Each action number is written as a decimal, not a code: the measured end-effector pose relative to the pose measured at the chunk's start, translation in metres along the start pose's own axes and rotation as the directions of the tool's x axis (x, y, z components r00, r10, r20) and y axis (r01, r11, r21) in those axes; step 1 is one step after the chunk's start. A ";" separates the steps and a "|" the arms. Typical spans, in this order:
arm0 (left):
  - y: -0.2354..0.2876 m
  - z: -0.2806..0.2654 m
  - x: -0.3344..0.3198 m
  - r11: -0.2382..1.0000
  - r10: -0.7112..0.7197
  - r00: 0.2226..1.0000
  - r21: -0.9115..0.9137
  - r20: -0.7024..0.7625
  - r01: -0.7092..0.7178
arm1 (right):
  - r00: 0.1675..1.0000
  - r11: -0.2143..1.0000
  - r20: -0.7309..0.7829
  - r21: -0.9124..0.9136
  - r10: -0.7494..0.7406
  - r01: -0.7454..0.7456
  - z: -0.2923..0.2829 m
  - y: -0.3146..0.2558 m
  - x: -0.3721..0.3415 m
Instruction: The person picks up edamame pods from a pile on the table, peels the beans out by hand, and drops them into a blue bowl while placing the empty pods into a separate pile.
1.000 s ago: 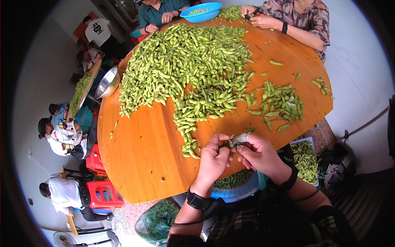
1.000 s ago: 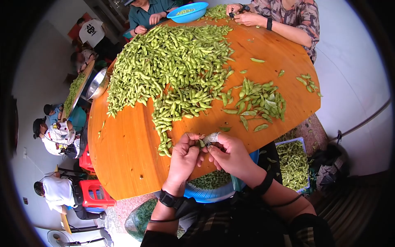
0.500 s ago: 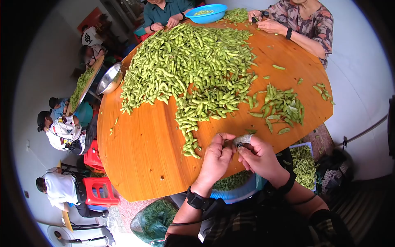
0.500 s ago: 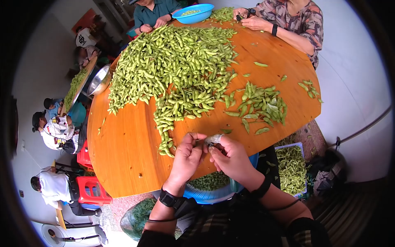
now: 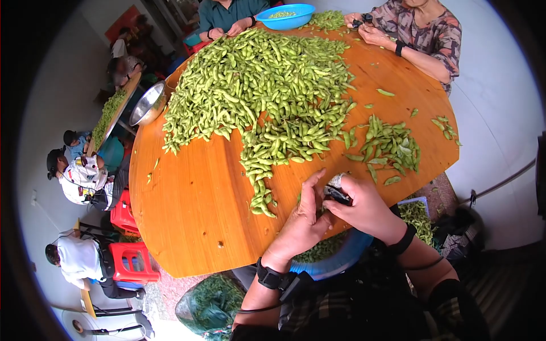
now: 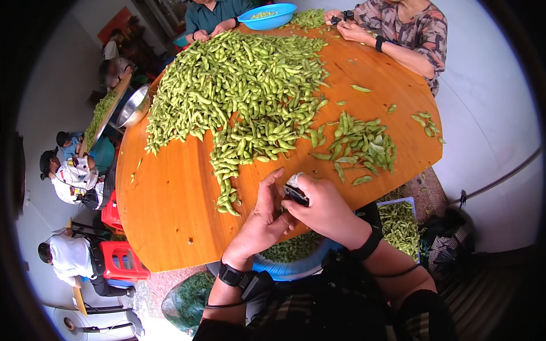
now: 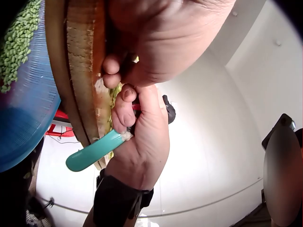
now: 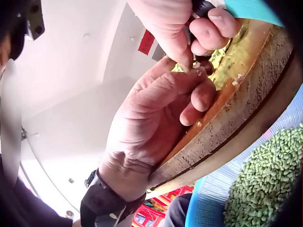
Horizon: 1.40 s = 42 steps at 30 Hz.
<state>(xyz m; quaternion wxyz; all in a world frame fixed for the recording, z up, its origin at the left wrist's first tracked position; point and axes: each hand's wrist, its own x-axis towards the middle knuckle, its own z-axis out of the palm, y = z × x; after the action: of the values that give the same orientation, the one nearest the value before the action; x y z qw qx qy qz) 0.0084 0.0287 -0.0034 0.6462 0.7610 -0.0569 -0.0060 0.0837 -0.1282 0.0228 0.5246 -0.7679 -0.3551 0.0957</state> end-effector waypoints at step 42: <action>0.002 0.014 0.005 0.923 0.297 0.884 0.345 -0.361 -0.170 | 0.903 0.942 -0.342 0.297 0.258 -0.157 0.027 0.002 -0.027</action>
<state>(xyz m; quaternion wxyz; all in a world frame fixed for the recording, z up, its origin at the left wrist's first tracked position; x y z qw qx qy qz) 0.0117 0.0141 -0.0031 0.5151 0.8228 -0.0139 0.2397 0.0512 -0.1265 0.0032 0.6664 -0.7293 -0.1475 0.0485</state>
